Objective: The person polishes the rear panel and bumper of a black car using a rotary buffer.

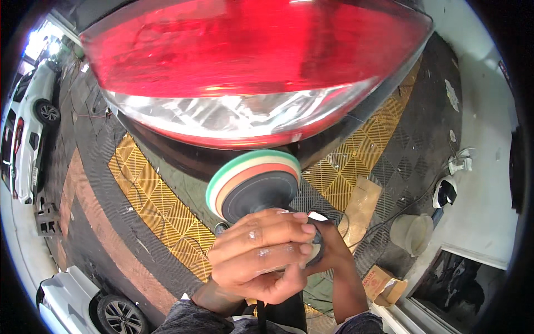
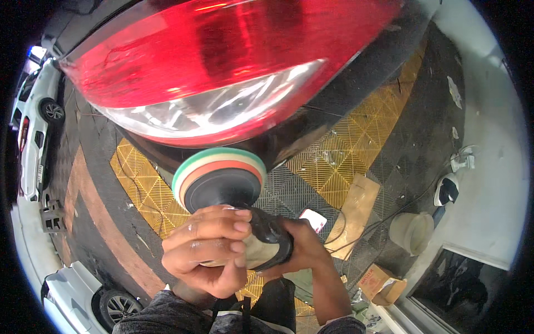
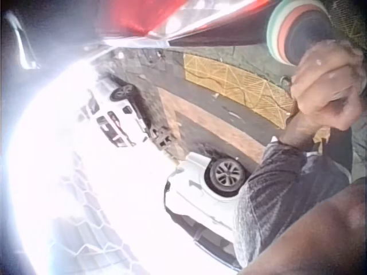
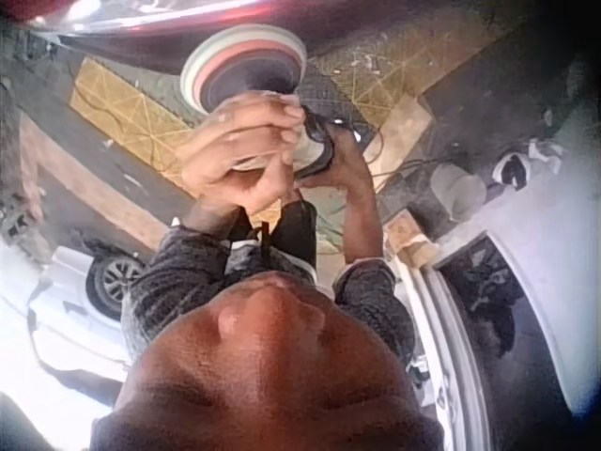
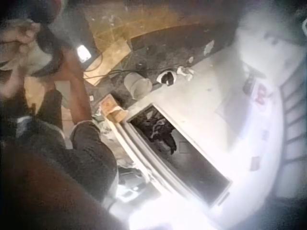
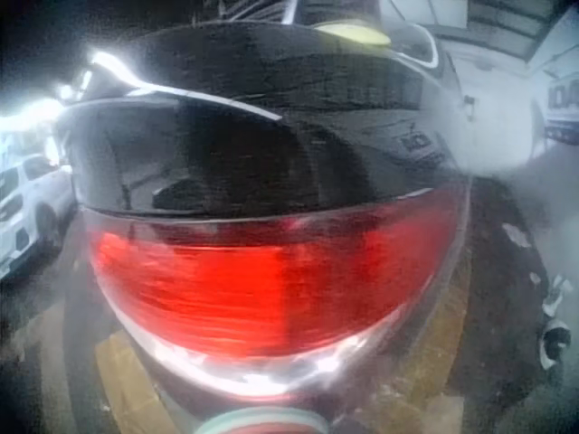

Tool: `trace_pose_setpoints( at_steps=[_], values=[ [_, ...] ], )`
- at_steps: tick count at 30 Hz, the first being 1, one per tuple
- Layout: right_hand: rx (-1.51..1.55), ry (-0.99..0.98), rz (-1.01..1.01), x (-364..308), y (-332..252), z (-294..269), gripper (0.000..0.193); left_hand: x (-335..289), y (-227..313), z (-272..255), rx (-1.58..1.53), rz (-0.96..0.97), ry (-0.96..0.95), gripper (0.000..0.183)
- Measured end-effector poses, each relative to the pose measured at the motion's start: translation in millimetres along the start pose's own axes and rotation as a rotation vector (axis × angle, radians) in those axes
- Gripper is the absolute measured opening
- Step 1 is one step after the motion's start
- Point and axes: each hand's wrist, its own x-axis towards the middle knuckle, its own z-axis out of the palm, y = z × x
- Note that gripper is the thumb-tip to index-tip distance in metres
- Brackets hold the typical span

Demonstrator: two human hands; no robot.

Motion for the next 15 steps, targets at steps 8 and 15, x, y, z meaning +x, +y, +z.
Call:
trace_pose_setpoints(
  at_steps=[8,15],
  values=[
    [0.170,-0.035,-0.062,-1.1,15.6,-55.1,0.084,24.3,-2.0,68.3,0.130,0.052,0.012,0.020],
    [0.006,0.086,0.043,-18.3,65.6,-97.5,0.092,47.4,-17.8,115.3,0.112,0.098,0.095,0.024]
  ],
)
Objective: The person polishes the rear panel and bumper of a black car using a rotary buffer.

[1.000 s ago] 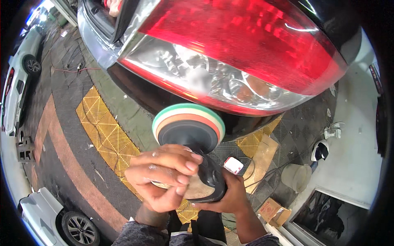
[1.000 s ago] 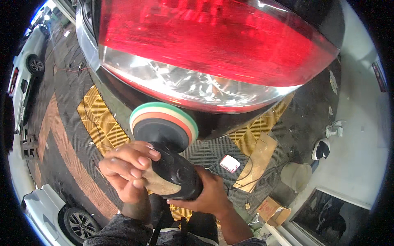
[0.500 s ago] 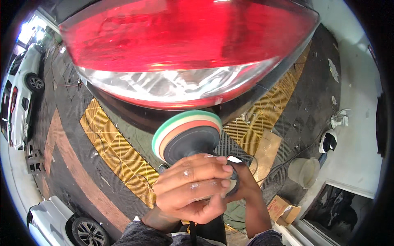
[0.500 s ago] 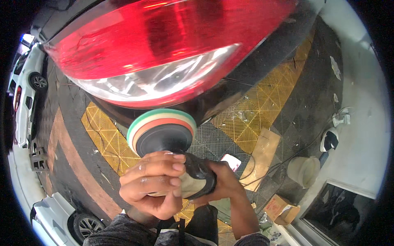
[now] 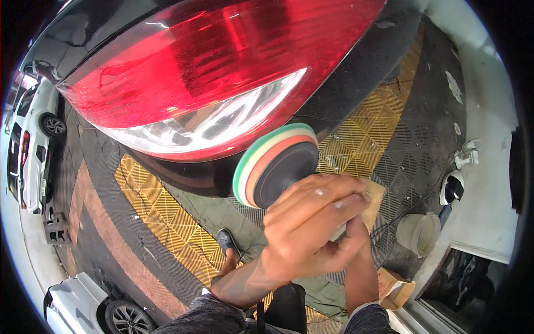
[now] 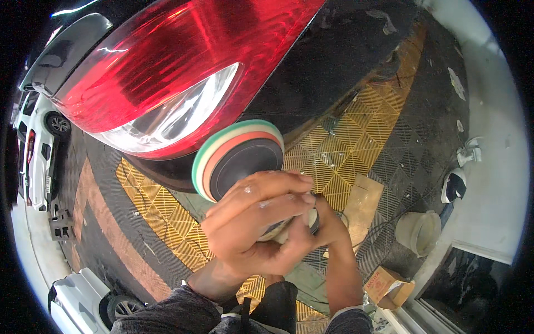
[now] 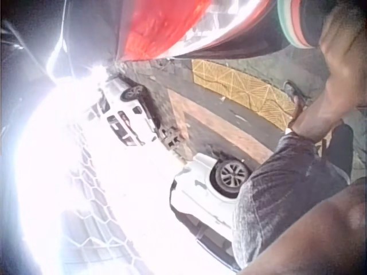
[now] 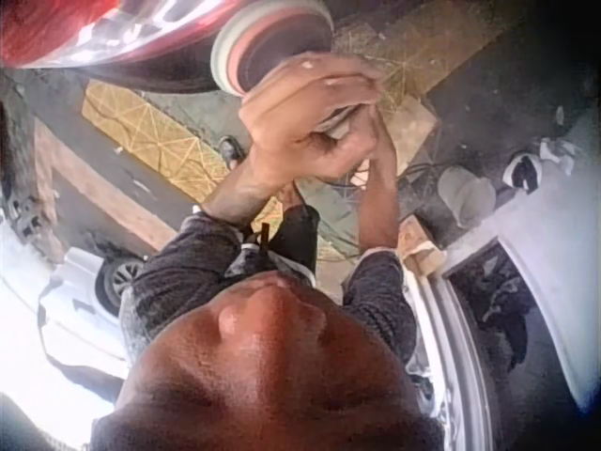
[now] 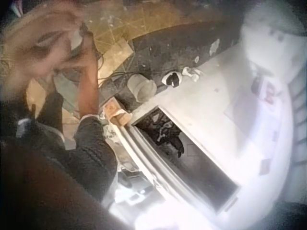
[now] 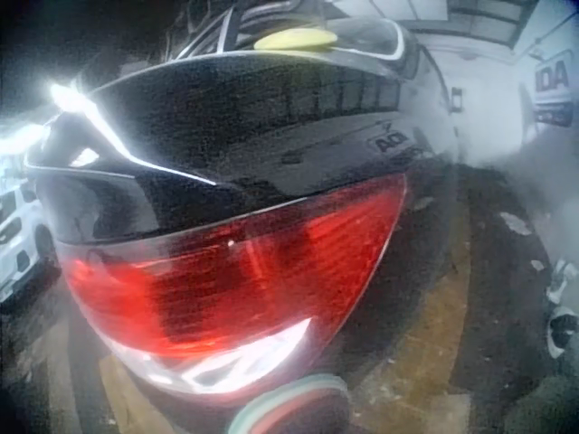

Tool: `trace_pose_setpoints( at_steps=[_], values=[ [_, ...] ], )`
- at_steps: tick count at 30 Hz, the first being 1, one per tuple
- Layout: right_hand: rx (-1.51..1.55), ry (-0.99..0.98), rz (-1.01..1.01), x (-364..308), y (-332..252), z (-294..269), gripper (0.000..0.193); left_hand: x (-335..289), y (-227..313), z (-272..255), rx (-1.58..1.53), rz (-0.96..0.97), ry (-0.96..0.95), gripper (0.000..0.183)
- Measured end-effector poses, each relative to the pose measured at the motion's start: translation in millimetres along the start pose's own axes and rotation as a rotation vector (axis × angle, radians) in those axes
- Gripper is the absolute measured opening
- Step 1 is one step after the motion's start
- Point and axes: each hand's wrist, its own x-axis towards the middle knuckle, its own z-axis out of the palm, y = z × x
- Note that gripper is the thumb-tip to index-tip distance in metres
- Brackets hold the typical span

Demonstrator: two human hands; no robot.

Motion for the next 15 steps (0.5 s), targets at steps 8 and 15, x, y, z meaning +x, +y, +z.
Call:
trace_pose_setpoints(
  at_steps=[8,15],
  values=[
    [0.053,-0.074,-0.016,13.8,-36.7,11.5,0.095,-4.7,0.7,0.5,0.030,0.004,-0.001,0.024],
    [0.026,-0.144,-0.109,12.6,-35.4,12.8,0.090,6.3,-0.3,2.1,0.003,0.075,0.017,0.021]
  ],
)
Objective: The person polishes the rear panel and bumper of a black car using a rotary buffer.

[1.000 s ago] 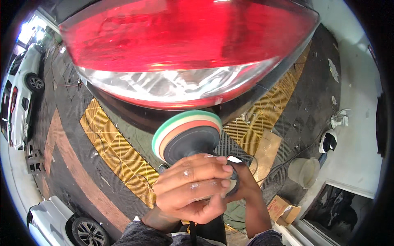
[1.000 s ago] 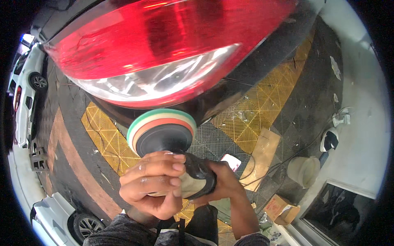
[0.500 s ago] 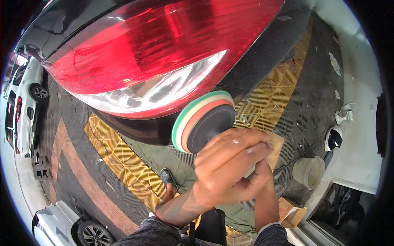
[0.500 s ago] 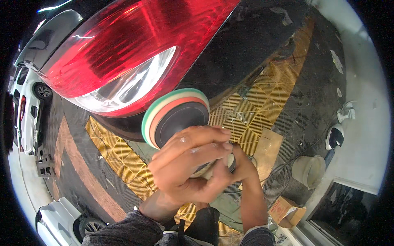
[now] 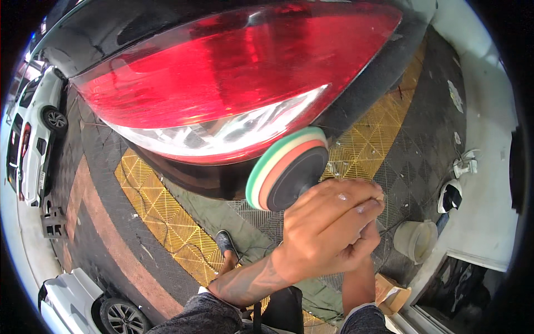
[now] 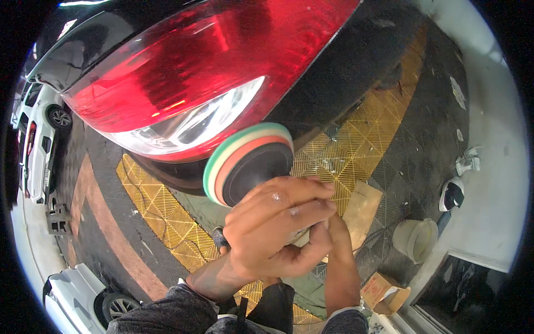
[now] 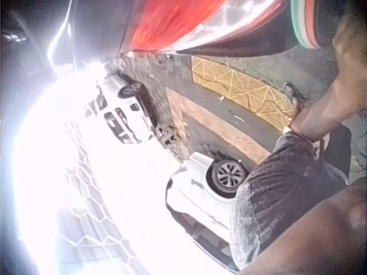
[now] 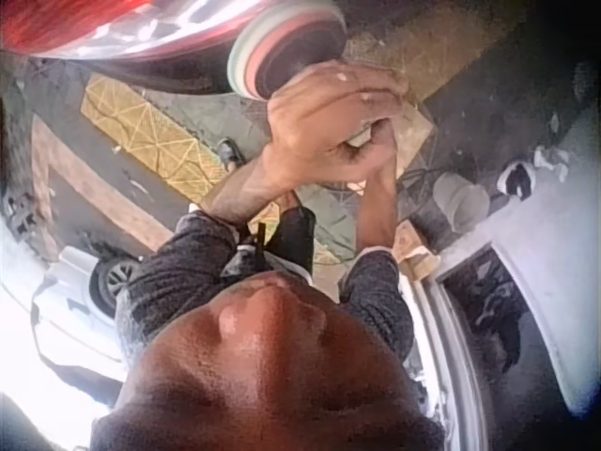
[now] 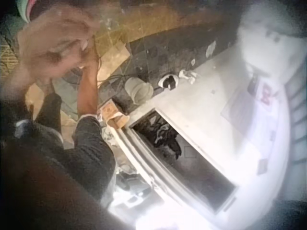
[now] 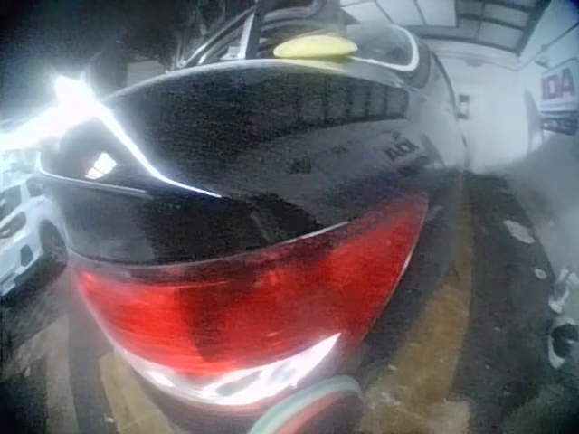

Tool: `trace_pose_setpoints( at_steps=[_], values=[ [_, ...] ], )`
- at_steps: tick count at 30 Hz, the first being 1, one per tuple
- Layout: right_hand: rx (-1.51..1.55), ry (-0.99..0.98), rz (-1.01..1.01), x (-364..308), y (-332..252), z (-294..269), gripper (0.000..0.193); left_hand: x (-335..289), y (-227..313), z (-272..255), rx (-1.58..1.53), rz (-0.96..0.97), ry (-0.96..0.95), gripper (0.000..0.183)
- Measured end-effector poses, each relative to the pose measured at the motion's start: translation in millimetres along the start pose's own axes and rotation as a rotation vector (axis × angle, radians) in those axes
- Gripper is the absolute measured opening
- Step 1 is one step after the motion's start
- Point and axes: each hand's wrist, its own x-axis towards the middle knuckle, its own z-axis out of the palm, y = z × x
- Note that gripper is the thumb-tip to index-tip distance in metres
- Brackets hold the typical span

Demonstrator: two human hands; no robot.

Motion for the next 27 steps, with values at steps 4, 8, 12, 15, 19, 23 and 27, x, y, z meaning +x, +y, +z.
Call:
trace_pose_setpoints(
  at_steps=[4,8,12,15,19,23,27],
  values=[
    [-0.010,-0.050,-0.044,1.9,22.6,10.5,0.088,-11.8,4.8,-21.4,0.039,-0.055,-0.024,0.021],
    [-0.089,-0.089,-0.079,-5.3,40.4,20.4,0.085,-17.8,7.2,-45.7,-0.039,-0.049,-0.035,0.021],
    [-0.107,0.012,-0.052,5.8,13.3,52.7,0.089,-25.2,3.2,-87.3,-0.075,-0.022,-0.054,0.019],
    [-0.157,0.007,-0.002,19.0,-16.4,84.0,0.091,-30.2,1.0,-118.5,-0.162,-0.049,-0.059,0.017],
    [-0.133,0.124,-0.015,25.4,-34.7,130.6,0.088,-33.4,-9.2,-156.7,-0.269,-0.068,-0.073,0.016],
    [-0.128,0.185,-0.036,40.0,-46.3,166.7,0.083,-36.8,-18.8,-193.2,-0.420,-0.139,-0.058,0.011],
    [-0.145,0.295,0.005,60.9,-68.5,203.7,0.079,-42.2,-34.2,-231.7,-0.499,-0.188,-0.006,0.005]
  ],
)
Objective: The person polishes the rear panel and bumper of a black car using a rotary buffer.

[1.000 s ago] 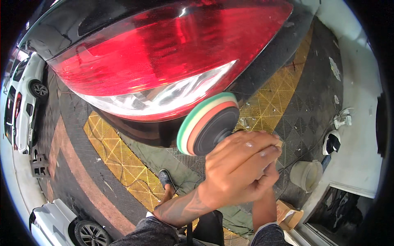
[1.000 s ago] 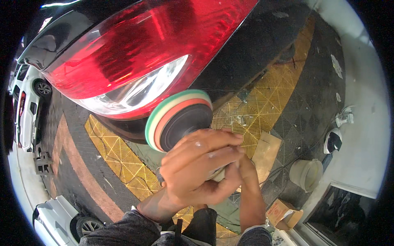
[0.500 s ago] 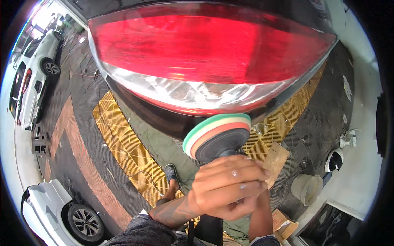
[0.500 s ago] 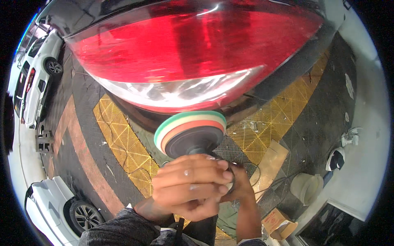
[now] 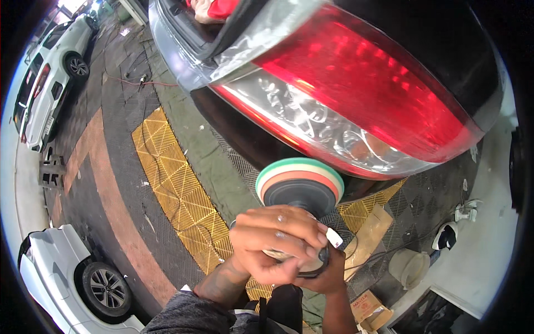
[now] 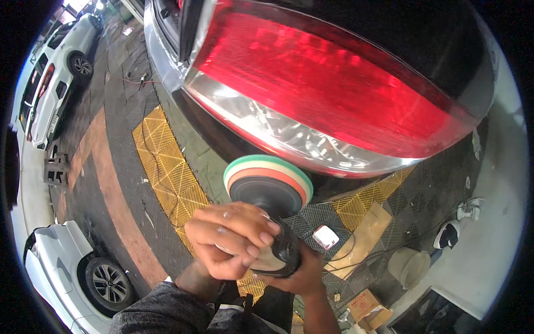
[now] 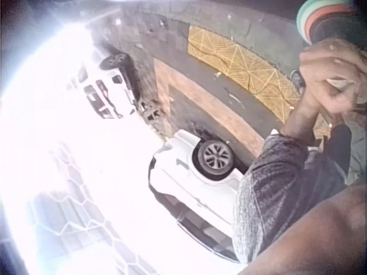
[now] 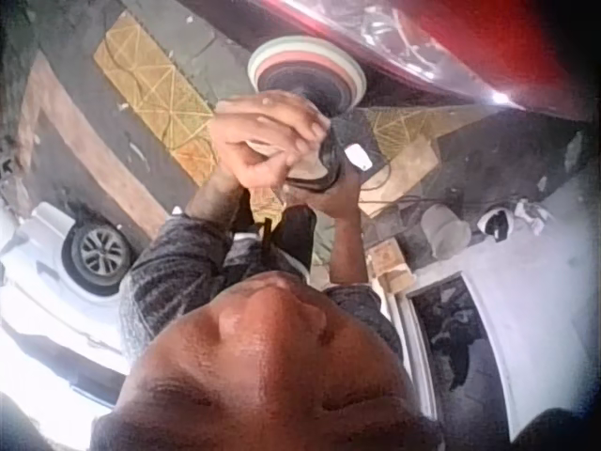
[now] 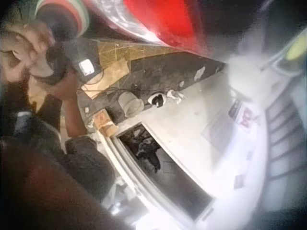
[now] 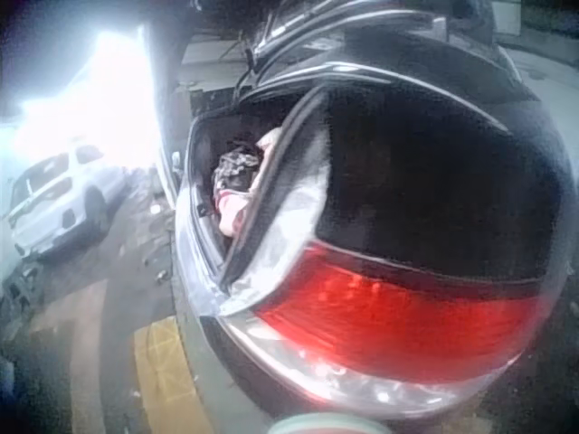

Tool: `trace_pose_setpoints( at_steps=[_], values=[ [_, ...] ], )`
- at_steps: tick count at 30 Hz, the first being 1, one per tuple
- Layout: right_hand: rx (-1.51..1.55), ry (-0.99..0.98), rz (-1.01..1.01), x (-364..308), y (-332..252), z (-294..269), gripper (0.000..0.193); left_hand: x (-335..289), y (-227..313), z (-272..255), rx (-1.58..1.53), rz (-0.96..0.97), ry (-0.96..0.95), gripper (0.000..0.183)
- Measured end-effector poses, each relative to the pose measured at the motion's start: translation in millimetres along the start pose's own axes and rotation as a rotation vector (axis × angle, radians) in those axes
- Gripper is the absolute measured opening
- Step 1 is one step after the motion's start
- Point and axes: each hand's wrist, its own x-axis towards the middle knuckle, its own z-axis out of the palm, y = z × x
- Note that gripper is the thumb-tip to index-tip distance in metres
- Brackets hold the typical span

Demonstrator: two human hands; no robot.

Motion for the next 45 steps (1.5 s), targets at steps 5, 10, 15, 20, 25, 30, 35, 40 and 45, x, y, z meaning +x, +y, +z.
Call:
trace_pose_setpoints(
  at_steps=[5,10,15,20,25,30,35,40,45],
  values=[
    [-0.205,-0.003,0.010,7.6,-2.0,31.0,0.073,0.2,3.6,-41.3,-0.086,-0.026,0.089,0.007],
    [-0.297,-0.021,0.062,28.2,-18.0,64.0,0.073,5.1,2.4,-83.4,-0.209,0.015,0.151,0.006],
    [-0.323,-0.066,0.149,52.6,-35.3,100.3,0.074,9.0,-0.5,-128.6,-0.271,0.013,0.202,0.008],
    [-0.344,-0.052,0.163,84.2,-50.5,131.4,0.069,18.7,-5.2,-166.7,-0.322,0.022,0.298,0.011],
    [-0.334,-0.025,0.060,94.9,-43.1,142.3,0.071,19.2,-2.0,-181.8,-0.288,0.021,0.316,0.012],
    [-0.363,-0.010,0.046,71.9,-34.9,118.1,0.073,15.3,4.0,-142.7,-0.219,0.026,0.285,0.012],
    [-0.212,-0.073,0.076,40.2,-11.3,72.9,0.081,14.1,20.0,-89.1,-0.027,-0.071,0.100,0.011],
    [0.009,-0.099,0.025,9.8,12.4,19.1,0.087,27.4,23.9,-30.2,0.202,-0.060,-0.230,0.025],
    [0.060,-0.148,0.061,-10.0,33.0,-37.3,0.086,20.2,9.8,37.3,0.208,-0.020,-0.223,0.023]
  ],
)
